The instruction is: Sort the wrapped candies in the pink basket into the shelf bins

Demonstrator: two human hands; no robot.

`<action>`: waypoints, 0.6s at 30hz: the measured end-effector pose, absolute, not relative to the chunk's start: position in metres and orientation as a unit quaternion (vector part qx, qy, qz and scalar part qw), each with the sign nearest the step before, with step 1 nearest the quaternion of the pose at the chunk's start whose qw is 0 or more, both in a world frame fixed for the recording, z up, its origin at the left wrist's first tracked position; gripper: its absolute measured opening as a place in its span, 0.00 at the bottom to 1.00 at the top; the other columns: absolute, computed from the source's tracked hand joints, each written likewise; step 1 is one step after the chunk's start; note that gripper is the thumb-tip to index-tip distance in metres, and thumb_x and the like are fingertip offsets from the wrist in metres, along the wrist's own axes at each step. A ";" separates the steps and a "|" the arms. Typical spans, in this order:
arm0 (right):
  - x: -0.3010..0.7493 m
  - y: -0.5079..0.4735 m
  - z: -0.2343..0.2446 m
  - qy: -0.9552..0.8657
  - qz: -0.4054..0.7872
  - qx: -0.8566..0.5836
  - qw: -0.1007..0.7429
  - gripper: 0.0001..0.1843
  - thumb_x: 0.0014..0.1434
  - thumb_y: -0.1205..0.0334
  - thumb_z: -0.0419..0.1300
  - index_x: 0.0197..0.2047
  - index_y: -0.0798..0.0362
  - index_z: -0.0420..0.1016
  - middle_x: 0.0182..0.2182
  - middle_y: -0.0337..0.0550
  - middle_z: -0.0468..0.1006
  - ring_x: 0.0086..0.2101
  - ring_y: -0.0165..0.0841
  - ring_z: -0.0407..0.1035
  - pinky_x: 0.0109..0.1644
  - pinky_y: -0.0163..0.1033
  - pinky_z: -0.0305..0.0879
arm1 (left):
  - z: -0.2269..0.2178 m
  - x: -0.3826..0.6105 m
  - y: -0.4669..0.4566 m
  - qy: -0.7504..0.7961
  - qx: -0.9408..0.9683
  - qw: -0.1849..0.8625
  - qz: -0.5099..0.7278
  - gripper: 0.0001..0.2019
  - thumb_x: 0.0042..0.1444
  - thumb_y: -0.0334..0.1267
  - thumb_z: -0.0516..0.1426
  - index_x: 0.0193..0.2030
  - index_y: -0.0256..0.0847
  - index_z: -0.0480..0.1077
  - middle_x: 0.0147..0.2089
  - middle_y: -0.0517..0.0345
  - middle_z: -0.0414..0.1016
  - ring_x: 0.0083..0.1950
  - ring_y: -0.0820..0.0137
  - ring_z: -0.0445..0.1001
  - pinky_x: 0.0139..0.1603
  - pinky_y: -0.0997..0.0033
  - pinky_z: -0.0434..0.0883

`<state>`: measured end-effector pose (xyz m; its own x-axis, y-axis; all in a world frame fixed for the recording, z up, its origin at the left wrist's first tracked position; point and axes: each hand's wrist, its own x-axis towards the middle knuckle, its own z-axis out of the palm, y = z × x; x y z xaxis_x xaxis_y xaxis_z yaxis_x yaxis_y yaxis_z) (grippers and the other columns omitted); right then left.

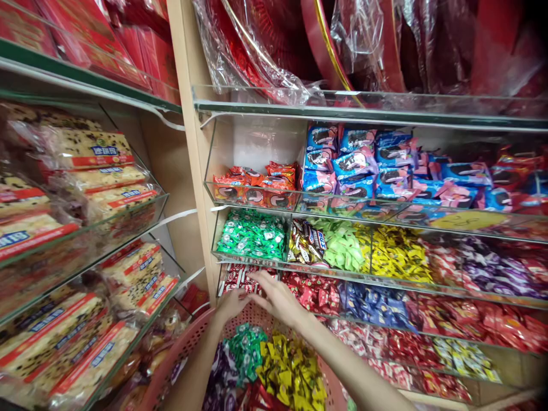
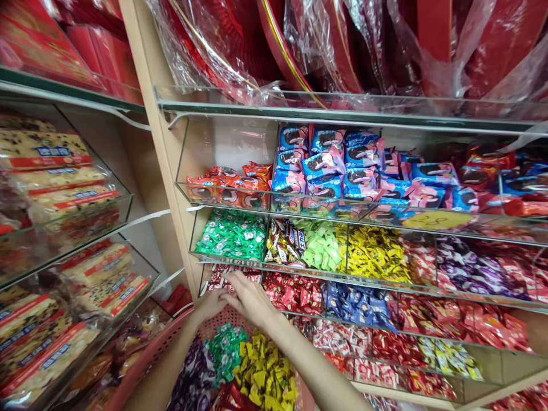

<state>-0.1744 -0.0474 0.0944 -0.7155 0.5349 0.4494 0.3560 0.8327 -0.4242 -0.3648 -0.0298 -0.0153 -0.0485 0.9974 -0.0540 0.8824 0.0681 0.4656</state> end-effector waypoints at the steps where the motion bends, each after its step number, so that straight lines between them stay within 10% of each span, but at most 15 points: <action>1: -0.178 -0.042 0.105 -0.914 0.137 -0.240 0.296 0.24 0.61 0.61 0.51 0.60 0.45 0.54 0.50 0.45 0.66 0.46 0.34 0.66 0.47 0.39 0.65 | -0.016 -0.364 -0.030 0.712 0.661 0.181 0.155 0.24 0.53 0.60 0.46 0.37 0.46 0.74 0.37 0.57 0.77 0.38 0.67 0.73 0.32 0.76 0.57; 18: -0.222 0.038 0.151 -0.934 -0.116 -0.261 0.214 0.14 0.61 0.69 0.48 0.46 0.49 0.70 0.39 0.44 0.64 0.38 0.33 0.60 0.37 0.35 0.57 | -0.016 -0.363 -0.031 0.725 0.656 0.153 0.145 0.29 0.53 0.64 0.41 0.27 0.42 0.70 0.28 0.58 0.74 0.31 0.70 0.70 0.26 0.76 0.50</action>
<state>-0.2223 0.0383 0.1509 -0.7725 0.4376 0.4602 0.5366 0.8373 0.1046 -0.3634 -0.0309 -0.0157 -0.0930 0.9952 -0.0313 0.9061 0.0976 0.4117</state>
